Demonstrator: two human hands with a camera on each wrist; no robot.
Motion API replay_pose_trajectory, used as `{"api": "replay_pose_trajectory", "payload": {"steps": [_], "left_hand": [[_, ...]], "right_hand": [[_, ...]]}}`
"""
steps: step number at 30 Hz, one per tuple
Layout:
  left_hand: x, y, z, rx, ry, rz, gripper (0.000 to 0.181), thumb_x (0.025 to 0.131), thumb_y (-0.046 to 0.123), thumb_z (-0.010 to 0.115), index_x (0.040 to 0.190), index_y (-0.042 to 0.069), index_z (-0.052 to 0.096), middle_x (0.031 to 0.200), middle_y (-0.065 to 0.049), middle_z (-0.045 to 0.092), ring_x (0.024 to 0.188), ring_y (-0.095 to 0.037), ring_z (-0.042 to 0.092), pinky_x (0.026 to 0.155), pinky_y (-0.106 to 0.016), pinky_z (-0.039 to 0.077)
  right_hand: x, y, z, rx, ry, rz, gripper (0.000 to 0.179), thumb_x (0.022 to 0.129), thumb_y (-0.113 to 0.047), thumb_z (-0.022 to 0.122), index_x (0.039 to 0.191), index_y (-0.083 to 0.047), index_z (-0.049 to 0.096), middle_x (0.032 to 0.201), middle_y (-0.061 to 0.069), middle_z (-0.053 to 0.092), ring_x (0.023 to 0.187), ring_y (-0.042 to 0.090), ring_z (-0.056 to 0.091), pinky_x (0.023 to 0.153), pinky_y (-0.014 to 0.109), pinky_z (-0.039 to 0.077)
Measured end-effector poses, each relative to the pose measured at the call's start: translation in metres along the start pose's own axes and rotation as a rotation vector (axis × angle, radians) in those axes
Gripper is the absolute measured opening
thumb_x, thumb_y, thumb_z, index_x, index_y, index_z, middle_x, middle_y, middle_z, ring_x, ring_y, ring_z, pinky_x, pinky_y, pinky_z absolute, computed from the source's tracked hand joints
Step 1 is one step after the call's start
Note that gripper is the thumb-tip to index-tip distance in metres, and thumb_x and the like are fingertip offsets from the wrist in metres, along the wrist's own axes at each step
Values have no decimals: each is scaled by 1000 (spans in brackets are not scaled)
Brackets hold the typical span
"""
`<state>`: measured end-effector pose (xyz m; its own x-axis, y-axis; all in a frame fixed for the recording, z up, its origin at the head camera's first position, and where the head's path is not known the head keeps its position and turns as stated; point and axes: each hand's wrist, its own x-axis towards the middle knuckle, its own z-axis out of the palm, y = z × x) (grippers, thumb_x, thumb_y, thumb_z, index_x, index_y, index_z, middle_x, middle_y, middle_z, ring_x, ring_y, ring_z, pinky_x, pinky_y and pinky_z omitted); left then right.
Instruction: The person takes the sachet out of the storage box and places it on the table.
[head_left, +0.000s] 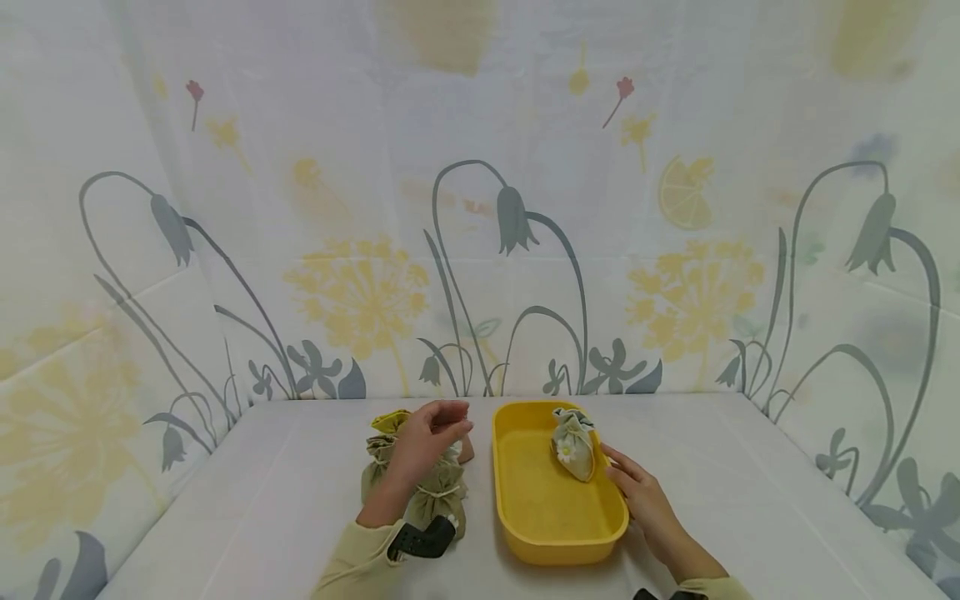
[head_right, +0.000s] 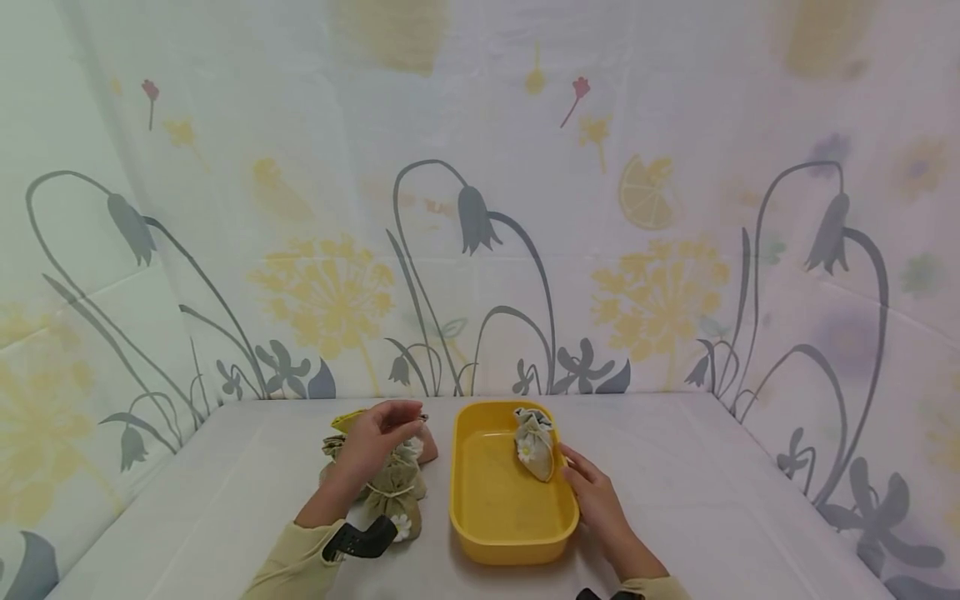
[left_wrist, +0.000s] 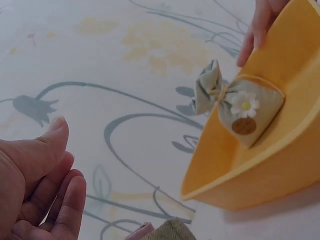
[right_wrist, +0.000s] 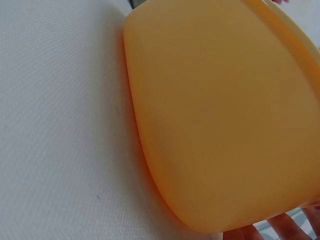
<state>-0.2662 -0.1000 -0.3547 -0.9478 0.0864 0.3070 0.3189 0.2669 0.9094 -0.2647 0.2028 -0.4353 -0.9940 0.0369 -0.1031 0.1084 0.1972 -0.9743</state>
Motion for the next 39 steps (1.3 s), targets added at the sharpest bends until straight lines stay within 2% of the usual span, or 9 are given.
{"api": "replay_pose_trajectory", "payload": {"steps": [10,14,23,33,39], "left_hand": [[10,3,24,-43,-70,60,32,89,16,65,116,-1,61,111,-17,60,101,-28,58,85,-36,49],[14,2,34,-66,-81,51,33,89,16,65,116,-2,60,111,-16,60,101,-27,58,85,-34,49],[27,3,63,-85,-64,-22,28,88,17,66,113,5,63,105,-6,61,96,-20,59,83,-31,49],[33,1,88,-124,-104,24,28,88,13,66,113,2,63,106,-6,61,99,-22,58,84,-31,49],[42,0,102,-117,-99,19,27,86,12,68,112,3,64,105,-9,62,96,-20,59,84,-31,49]], "right_hand": [[0,0,-1,2,6,0,51,98,-29,47,143,-7,37,143,26,31,118,33,46,81,35,51],[0,-1,-1,20,-1,1,52,98,-29,48,143,-7,37,142,27,31,118,33,47,81,35,51],[0,-1,-3,5,2,6,51,98,-28,47,144,-8,36,142,28,31,116,31,48,79,34,51],[0,0,-3,17,-5,9,51,97,-28,47,143,-8,36,142,27,31,118,34,47,81,36,51],[0,-1,-2,24,-11,5,51,98,-28,47,143,-7,36,143,26,31,120,36,45,81,37,51]]}}
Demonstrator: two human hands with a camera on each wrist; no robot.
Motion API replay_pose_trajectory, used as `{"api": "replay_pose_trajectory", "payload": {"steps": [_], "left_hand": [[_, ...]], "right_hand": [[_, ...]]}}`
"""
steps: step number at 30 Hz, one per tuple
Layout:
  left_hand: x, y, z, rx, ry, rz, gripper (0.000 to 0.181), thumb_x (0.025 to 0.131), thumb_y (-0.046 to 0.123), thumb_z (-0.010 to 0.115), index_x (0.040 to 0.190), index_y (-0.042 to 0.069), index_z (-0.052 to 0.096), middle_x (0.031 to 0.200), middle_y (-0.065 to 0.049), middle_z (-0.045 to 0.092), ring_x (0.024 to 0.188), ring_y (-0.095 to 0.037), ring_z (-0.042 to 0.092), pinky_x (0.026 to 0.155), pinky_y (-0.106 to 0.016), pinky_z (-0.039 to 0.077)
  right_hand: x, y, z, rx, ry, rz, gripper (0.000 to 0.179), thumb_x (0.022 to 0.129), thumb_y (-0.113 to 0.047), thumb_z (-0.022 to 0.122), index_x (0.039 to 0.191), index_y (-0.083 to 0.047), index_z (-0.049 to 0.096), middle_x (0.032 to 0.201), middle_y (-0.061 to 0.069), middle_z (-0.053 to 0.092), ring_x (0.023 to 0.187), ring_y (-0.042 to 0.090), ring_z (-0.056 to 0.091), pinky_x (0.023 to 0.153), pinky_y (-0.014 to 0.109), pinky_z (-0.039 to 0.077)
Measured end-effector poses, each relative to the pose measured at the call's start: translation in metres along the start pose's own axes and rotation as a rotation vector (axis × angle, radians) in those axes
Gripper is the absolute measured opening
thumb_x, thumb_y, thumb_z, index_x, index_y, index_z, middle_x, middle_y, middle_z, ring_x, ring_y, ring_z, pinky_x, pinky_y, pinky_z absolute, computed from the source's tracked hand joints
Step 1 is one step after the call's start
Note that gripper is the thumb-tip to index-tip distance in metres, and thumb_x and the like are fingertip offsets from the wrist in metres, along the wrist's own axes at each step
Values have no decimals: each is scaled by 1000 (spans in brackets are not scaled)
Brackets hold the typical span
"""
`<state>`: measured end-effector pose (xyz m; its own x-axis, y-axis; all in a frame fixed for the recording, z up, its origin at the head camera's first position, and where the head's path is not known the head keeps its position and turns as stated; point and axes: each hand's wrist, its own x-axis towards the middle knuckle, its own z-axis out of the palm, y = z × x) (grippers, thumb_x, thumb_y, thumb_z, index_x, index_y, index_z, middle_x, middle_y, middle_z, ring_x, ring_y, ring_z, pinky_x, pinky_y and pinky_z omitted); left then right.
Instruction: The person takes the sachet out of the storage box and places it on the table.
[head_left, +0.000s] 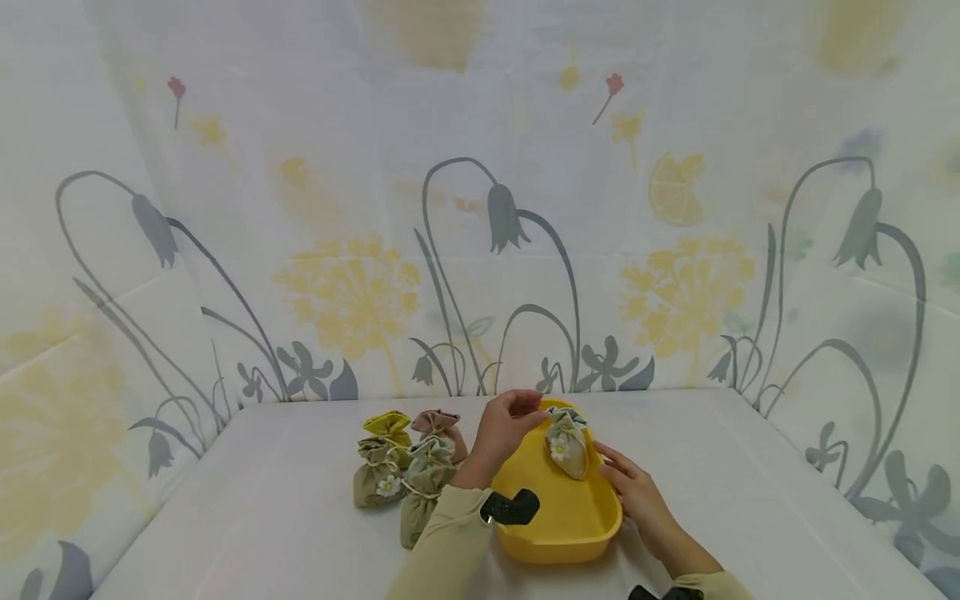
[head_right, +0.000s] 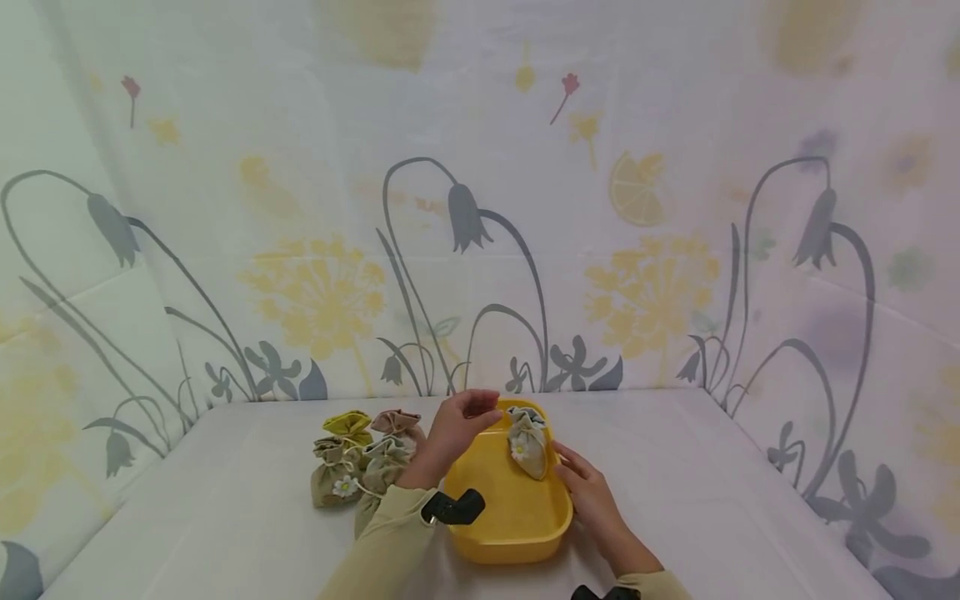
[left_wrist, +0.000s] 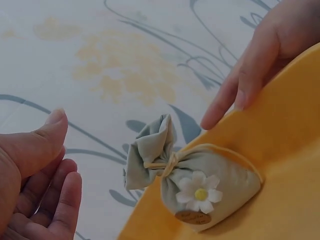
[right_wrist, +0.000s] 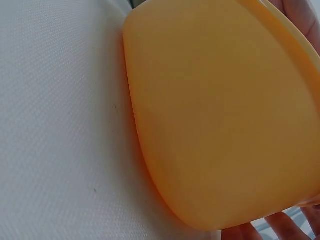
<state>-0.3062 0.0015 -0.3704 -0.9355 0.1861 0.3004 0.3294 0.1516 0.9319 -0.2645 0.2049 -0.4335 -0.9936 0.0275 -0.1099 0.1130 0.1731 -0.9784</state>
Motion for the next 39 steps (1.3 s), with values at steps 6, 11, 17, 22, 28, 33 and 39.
{"api": "replay_pose_trajectory", "payload": {"steps": [6,11,17,22,28,33,39], "left_hand": [[11,-3,10,19,7,11,27,86,11,68,111,4,64,106,-11,63,95,-16,59,84,-28,48],[17,-3,18,29,3,-14,28,85,11,69,111,5,64,108,-10,63,95,-16,59,85,-27,48],[21,-14,29,44,-34,-36,32,85,12,69,115,7,63,116,-11,61,107,-22,56,92,-31,44],[25,-23,33,77,-42,-26,35,84,11,70,117,4,62,119,-13,59,114,-26,52,98,-35,40],[27,-31,37,122,-50,-56,32,83,11,71,114,5,65,107,-5,64,93,-19,58,83,-29,49],[26,-33,39,110,-62,-71,20,82,12,72,100,5,70,86,2,64,69,-8,53,66,-21,49],[23,-29,38,84,-44,-88,15,81,15,74,91,4,71,80,3,63,66,-9,51,62,-21,47]], "right_hand": [[-1,-2,1,-5,-12,-2,52,98,-28,47,144,-7,35,145,25,29,125,39,39,85,39,49],[-1,-2,1,-25,-12,4,52,98,-29,46,144,-8,35,145,23,29,125,38,38,86,39,49],[-1,-2,-1,-37,-13,2,51,99,-28,45,144,-7,34,145,24,28,125,39,38,87,41,48],[0,-2,0,-33,-21,-3,51,99,-27,45,145,-7,33,146,24,27,127,40,35,91,44,45],[-1,-2,1,-35,-25,-5,51,99,-27,45,145,-8,33,146,25,27,127,41,35,91,44,45],[-3,-2,1,-42,-17,-8,51,98,-27,45,144,-8,34,144,28,27,126,41,36,90,44,46],[-2,-2,0,-50,-11,-15,52,98,-28,46,144,-7,34,144,28,27,127,41,35,92,45,44]]}}
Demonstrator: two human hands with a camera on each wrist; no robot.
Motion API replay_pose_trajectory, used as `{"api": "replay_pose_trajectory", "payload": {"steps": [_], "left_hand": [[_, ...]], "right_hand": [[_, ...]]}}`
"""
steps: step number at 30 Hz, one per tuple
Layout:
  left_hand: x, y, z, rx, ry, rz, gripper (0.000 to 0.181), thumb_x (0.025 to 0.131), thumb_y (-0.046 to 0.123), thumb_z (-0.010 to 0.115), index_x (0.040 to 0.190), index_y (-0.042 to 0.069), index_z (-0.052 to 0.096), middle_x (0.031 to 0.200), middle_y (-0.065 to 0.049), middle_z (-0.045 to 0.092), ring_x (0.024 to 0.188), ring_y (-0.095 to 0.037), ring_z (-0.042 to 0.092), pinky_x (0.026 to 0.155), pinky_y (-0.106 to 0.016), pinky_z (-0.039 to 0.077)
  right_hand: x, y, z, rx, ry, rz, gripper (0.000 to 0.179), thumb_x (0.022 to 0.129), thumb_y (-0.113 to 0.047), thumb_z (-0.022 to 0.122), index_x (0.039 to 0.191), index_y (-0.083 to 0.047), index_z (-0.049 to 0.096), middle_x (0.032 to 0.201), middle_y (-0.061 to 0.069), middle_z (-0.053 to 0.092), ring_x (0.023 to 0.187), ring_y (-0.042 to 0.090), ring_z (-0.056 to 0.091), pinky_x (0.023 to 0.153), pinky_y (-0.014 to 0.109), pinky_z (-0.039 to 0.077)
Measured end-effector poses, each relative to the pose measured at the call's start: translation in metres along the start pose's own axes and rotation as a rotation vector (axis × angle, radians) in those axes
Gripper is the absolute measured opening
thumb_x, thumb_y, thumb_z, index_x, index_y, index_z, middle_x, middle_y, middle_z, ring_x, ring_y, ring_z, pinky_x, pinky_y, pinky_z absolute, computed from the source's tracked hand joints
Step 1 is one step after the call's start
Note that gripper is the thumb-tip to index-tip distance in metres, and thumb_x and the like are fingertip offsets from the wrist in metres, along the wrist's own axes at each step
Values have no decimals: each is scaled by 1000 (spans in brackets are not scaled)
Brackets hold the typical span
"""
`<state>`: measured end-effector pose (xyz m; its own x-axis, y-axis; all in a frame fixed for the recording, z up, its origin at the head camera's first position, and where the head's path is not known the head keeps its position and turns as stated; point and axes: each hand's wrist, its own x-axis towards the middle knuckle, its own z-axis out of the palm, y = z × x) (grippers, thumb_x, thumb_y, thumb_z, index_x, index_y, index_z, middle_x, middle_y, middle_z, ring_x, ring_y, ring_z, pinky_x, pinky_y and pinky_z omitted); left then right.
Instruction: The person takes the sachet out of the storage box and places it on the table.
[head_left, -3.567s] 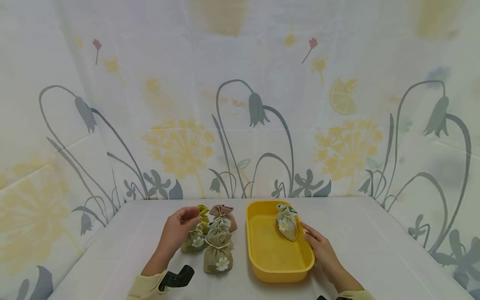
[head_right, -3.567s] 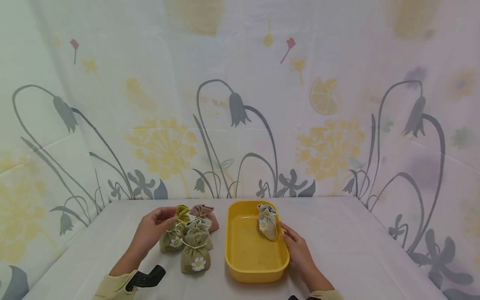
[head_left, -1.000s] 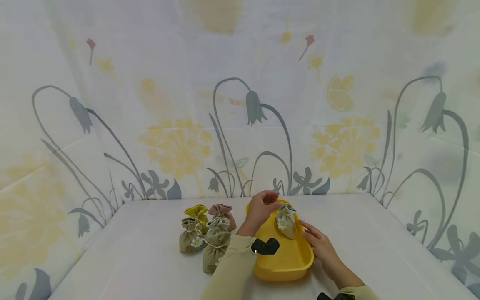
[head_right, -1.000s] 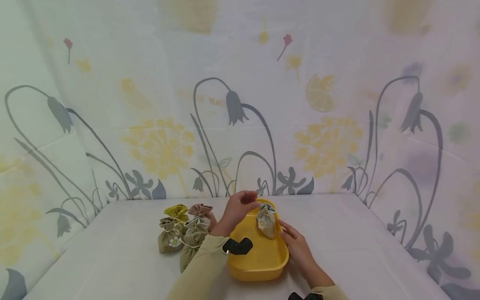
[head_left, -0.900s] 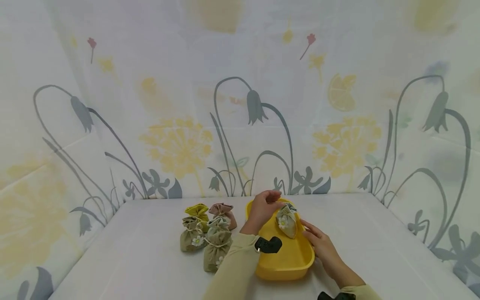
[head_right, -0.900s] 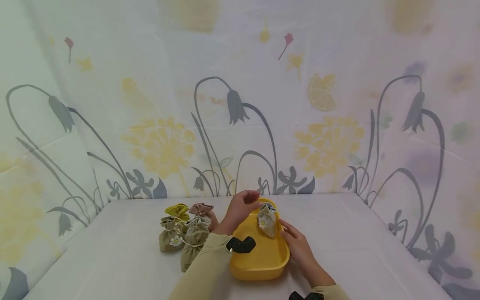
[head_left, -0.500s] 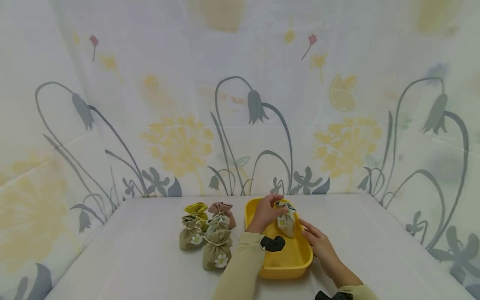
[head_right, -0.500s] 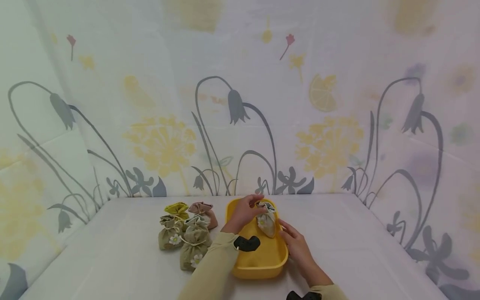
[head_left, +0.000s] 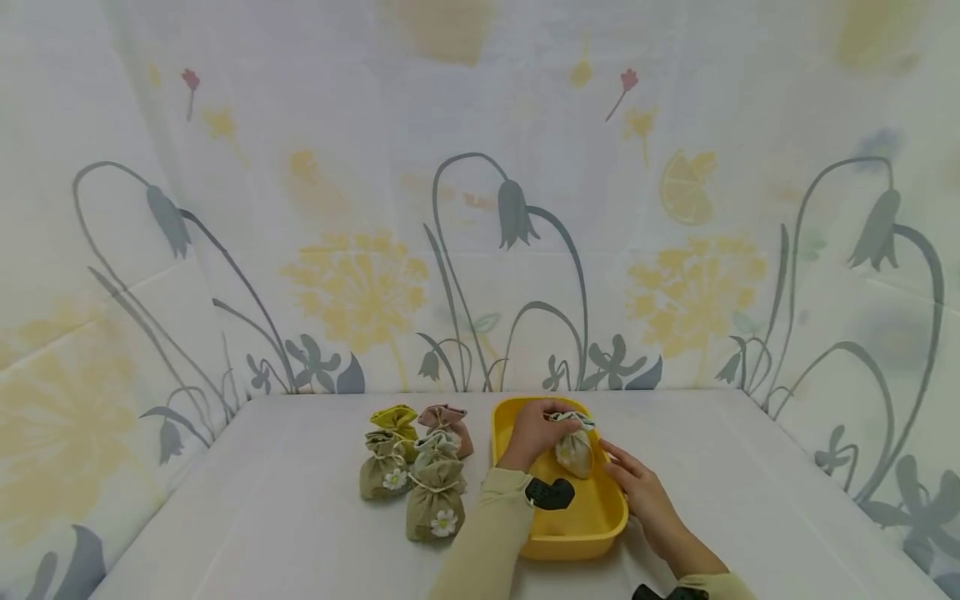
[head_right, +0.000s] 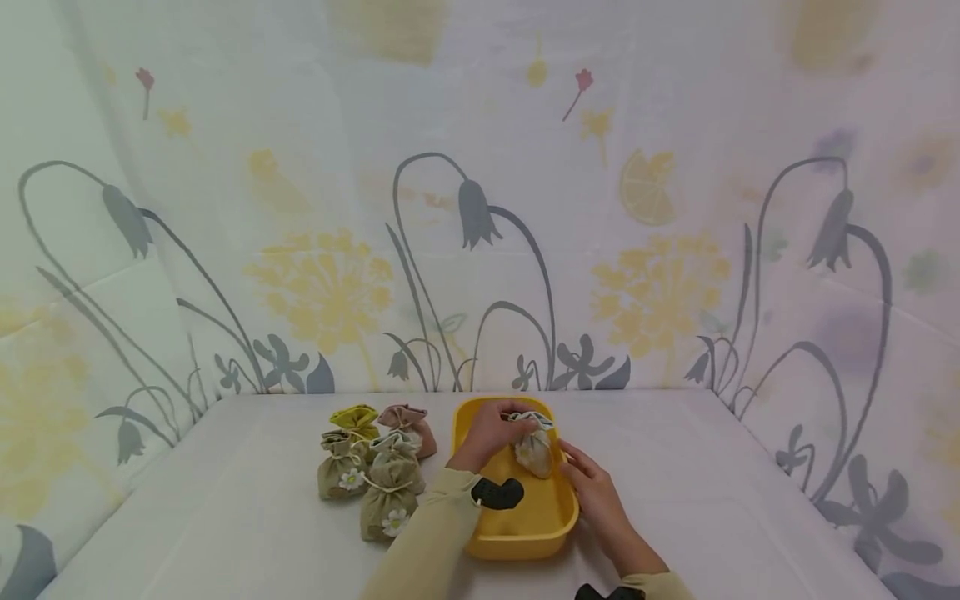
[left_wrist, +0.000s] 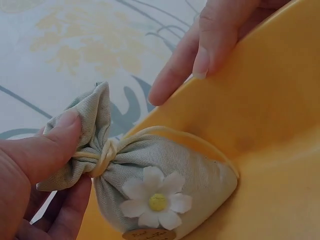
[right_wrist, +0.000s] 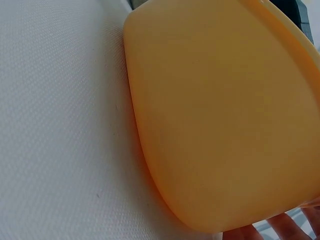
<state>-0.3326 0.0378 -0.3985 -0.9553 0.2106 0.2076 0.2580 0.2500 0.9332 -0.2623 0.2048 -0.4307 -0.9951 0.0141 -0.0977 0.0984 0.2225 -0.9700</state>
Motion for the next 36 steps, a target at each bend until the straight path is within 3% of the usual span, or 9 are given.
{"api": "replay_pose_trajectory", "payload": {"steps": [8,14,22,30,36], "left_hand": [[-8,8,-8,71,19,19,12,82,17,72,87,6,71,76,3,62,63,-8,50,58,-20,45],[-15,15,-17,120,12,73,12,85,18,70,89,7,71,78,4,62,63,-7,50,56,-20,44],[-28,25,-32,113,39,165,11,85,17,70,88,6,71,83,0,65,65,-8,53,59,-21,46],[-45,45,-48,94,2,169,10,87,17,67,91,8,70,83,1,64,66,-9,54,58,-21,47],[-60,61,-60,107,-4,209,11,87,18,67,93,10,70,79,3,63,61,-8,52,55,-21,45]], "right_hand": [[0,1,0,12,-3,3,52,98,-28,46,144,-7,33,143,28,28,126,40,37,88,40,48],[0,-1,-2,2,2,16,52,99,-28,45,145,-8,33,142,28,30,124,39,39,91,42,46],[0,-2,0,12,-17,17,51,99,-26,44,145,-8,32,143,28,28,125,38,39,89,41,47],[1,-2,-1,4,-18,24,50,99,-26,43,145,-7,33,143,26,30,122,36,43,87,39,48],[2,-1,-1,8,-25,17,50,100,-26,43,145,-7,32,142,27,31,121,36,44,85,38,49]]}}
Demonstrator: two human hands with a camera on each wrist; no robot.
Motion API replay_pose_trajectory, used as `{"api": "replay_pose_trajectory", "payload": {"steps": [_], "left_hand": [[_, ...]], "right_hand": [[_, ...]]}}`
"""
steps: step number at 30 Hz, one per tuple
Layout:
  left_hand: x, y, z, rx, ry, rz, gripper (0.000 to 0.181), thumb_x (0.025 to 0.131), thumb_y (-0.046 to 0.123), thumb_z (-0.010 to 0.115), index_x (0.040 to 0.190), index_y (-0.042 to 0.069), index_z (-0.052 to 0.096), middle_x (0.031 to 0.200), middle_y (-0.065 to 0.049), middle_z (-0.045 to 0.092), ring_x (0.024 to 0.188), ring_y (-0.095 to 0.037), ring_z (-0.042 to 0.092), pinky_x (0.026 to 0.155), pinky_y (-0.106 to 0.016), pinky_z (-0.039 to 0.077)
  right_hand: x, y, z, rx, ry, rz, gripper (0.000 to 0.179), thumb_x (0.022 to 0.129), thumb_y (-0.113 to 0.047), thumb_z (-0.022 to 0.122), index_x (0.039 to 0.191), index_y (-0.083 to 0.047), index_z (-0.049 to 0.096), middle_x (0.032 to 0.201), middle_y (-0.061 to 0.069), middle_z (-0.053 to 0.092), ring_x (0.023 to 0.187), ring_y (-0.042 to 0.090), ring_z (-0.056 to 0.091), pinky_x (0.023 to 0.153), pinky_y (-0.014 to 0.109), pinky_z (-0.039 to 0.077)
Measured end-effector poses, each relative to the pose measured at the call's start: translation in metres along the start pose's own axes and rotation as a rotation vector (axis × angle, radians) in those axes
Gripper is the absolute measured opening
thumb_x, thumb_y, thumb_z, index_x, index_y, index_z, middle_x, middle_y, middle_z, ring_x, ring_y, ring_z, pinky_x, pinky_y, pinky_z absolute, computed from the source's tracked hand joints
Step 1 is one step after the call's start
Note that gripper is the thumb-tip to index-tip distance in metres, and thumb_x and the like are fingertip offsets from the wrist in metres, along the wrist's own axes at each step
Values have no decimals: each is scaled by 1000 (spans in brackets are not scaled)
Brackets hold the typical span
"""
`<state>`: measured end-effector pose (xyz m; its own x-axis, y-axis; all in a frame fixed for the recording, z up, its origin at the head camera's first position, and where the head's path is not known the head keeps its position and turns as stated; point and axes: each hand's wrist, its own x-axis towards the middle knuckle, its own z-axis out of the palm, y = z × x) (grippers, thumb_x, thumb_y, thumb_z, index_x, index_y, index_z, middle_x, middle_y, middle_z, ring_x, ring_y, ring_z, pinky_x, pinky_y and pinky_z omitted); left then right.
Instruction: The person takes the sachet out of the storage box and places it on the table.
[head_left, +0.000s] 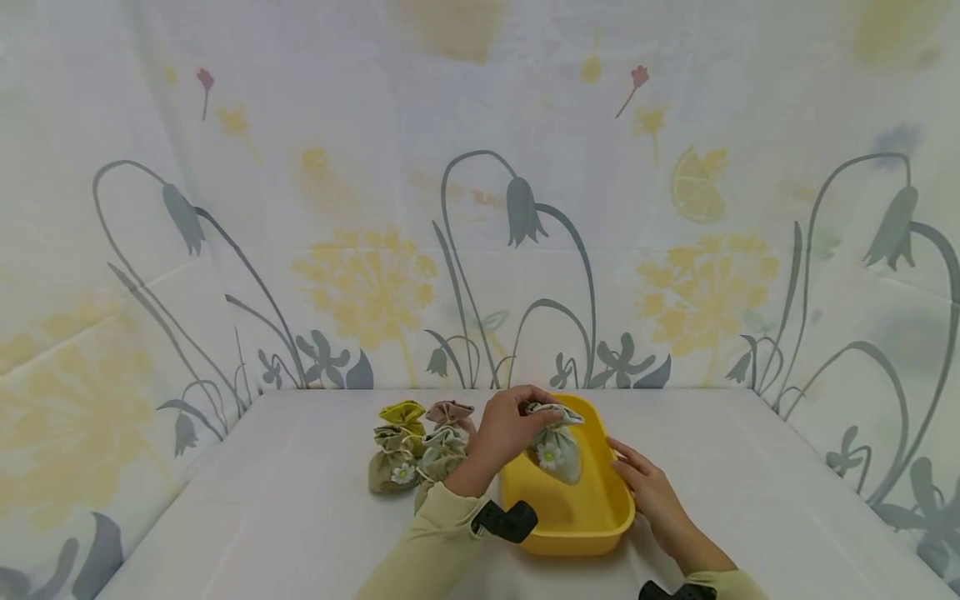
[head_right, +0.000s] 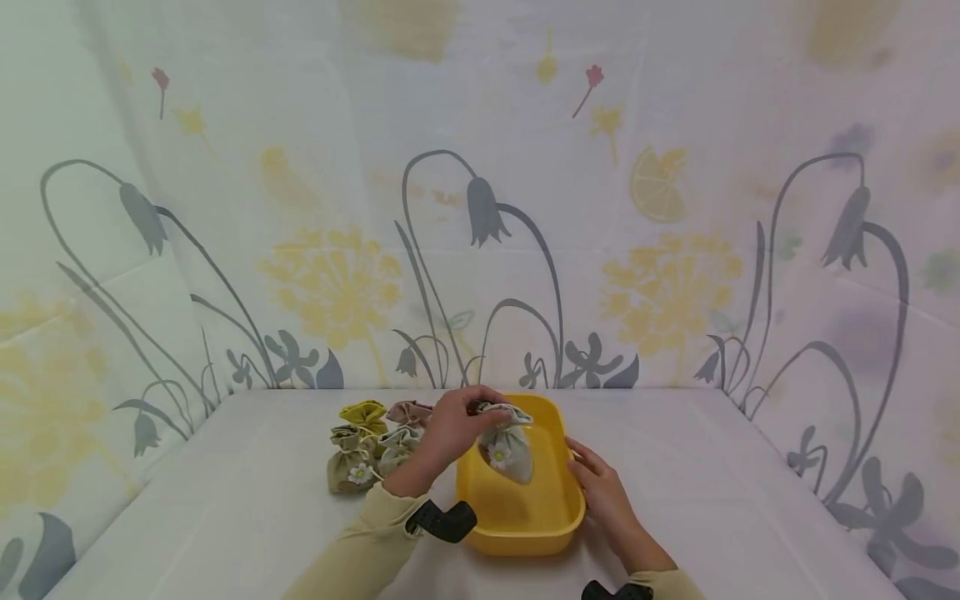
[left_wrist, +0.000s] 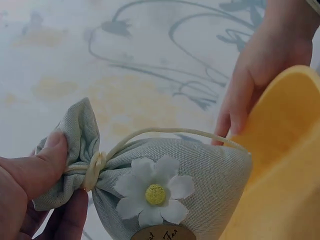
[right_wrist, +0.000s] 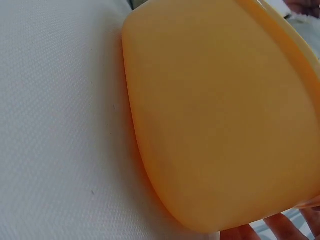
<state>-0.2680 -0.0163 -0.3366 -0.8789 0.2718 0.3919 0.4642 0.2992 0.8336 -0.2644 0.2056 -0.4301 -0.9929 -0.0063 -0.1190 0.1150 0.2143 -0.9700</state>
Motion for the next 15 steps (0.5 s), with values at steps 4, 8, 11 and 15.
{"api": "replay_pose_trajectory", "payload": {"steps": [4,8,11,15], "left_hand": [[-8,8,-9,23,15,9,10,87,19,67,93,11,70,78,3,62,59,-9,49,52,-21,42],[-17,9,-18,-1,34,10,10,87,17,67,93,9,70,83,1,63,60,-10,48,54,-21,42],[-25,8,-27,-16,47,23,11,86,16,68,94,7,70,85,-1,63,60,-10,47,54,-21,41],[-34,8,-39,-4,64,23,13,86,16,68,95,7,70,86,-2,63,61,-10,47,55,-21,41]], "right_hand": [[0,1,0,11,4,-3,50,99,-26,44,145,-7,33,141,27,32,118,33,47,83,36,50],[0,1,0,13,3,-7,50,99,-27,45,144,-7,34,141,27,33,116,31,48,83,36,50],[0,1,-1,8,3,-9,51,99,-27,46,144,-7,34,142,27,32,117,31,48,83,36,50],[0,1,-1,8,2,-10,50,99,-26,46,144,-7,34,142,27,32,117,32,47,83,36,50]]}}
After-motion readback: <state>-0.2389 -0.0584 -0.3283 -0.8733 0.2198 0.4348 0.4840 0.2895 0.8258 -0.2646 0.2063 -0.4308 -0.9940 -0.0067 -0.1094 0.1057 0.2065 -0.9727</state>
